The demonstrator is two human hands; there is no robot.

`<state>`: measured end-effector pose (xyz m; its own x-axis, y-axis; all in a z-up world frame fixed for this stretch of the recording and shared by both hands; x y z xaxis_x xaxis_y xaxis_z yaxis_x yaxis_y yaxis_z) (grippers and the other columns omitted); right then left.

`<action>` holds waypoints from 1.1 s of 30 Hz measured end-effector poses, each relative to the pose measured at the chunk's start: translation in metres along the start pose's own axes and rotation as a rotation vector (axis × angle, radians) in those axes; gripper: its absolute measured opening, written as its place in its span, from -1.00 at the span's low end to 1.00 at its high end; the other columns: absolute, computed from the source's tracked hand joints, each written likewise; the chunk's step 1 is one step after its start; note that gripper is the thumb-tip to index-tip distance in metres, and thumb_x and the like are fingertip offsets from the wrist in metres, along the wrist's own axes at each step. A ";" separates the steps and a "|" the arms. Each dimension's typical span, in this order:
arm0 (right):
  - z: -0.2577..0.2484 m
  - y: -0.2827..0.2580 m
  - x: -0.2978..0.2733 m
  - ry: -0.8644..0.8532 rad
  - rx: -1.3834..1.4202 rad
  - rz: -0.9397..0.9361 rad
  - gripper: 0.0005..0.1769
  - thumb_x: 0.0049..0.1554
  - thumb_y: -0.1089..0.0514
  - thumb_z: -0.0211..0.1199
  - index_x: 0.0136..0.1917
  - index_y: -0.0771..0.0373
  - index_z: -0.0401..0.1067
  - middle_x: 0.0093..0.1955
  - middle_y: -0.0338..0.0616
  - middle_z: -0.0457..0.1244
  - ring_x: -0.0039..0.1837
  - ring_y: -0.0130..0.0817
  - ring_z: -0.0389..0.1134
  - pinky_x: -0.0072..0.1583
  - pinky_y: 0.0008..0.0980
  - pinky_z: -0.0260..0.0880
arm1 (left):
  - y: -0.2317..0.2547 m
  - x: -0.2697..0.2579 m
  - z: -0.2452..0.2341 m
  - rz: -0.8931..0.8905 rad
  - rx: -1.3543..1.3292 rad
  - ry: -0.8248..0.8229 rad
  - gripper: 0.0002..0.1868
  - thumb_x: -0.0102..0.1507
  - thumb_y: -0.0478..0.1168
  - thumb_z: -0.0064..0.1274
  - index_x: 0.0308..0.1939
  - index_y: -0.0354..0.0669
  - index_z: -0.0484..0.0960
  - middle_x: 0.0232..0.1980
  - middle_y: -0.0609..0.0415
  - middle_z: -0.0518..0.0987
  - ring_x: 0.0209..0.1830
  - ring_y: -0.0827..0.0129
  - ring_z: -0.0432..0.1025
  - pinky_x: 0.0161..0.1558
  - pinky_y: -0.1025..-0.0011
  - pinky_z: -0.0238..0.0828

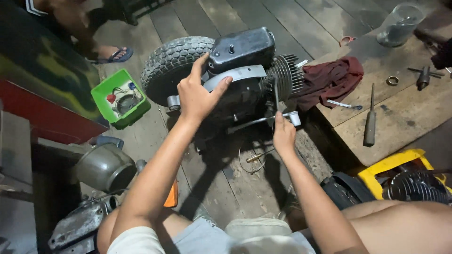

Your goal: The person scrubs the side of a small engine with a wire brush while holding the unit steady with the other hand. The person then uses a metal tool to scrape or adjust a component on the engine casing.

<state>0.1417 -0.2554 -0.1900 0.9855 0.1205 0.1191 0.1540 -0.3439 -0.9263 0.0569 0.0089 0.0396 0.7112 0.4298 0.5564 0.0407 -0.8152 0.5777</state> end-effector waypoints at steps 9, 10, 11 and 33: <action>0.034 0.058 -0.027 0.025 0.110 0.114 -0.24 0.41 -0.27 -0.13 -0.30 0.38 0.43 -0.24 0.28 0.35 -0.04 0.07 0.39 0.05 0.07 0.31 | -0.001 0.001 0.001 0.010 0.028 -0.009 -0.14 0.13 0.43 0.21 0.36 0.10 0.45 0.00 -0.26 0.69 -0.03 -0.18 0.60 0.01 -0.01 0.53; 0.030 0.056 -0.023 0.018 0.103 0.123 -0.24 0.41 -0.27 -0.13 -0.30 0.38 0.43 -0.24 0.28 0.35 -0.04 0.07 0.39 0.05 0.07 0.31 | -0.001 -0.003 0.002 -0.001 0.028 -0.016 -0.14 0.13 0.43 0.21 0.36 0.10 0.45 0.00 -0.26 0.69 -0.03 -0.18 0.60 0.01 -0.01 0.53; 0.026 0.052 -0.011 0.050 0.193 0.153 -0.27 0.38 -0.31 -0.11 -0.29 0.30 0.43 -0.29 0.16 0.34 -0.13 -0.06 0.41 -0.10 -0.11 0.42 | 0.001 -0.001 0.000 -0.005 0.008 -0.014 -0.16 0.13 0.41 0.22 0.35 0.10 0.46 0.00 -0.27 0.68 -0.02 -0.18 0.60 0.01 0.01 0.53; 0.051 0.091 -0.022 -0.023 0.172 0.150 -0.21 0.47 -0.33 -0.16 -0.33 0.24 0.43 -0.47 0.04 0.21 -0.35 -0.08 0.31 -0.21 -0.16 0.36 | -0.004 -0.003 0.002 0.011 -0.032 0.031 -0.14 0.10 0.45 0.13 0.37 0.16 0.44 0.03 -0.17 0.69 0.01 -0.09 0.61 0.03 0.09 0.57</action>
<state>0.1302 -0.2422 -0.2949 0.9943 0.1018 -0.0306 -0.0101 -0.1963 -0.9805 0.0555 0.0103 0.0344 0.6896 0.4328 0.5807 0.0098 -0.8073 0.5901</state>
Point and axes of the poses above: each hand's wrist, its own x-axis towards the middle knuckle, its own z-axis out of the palm, y = z × x, the point moved 7 cm from there along x, towards the middle knuckle
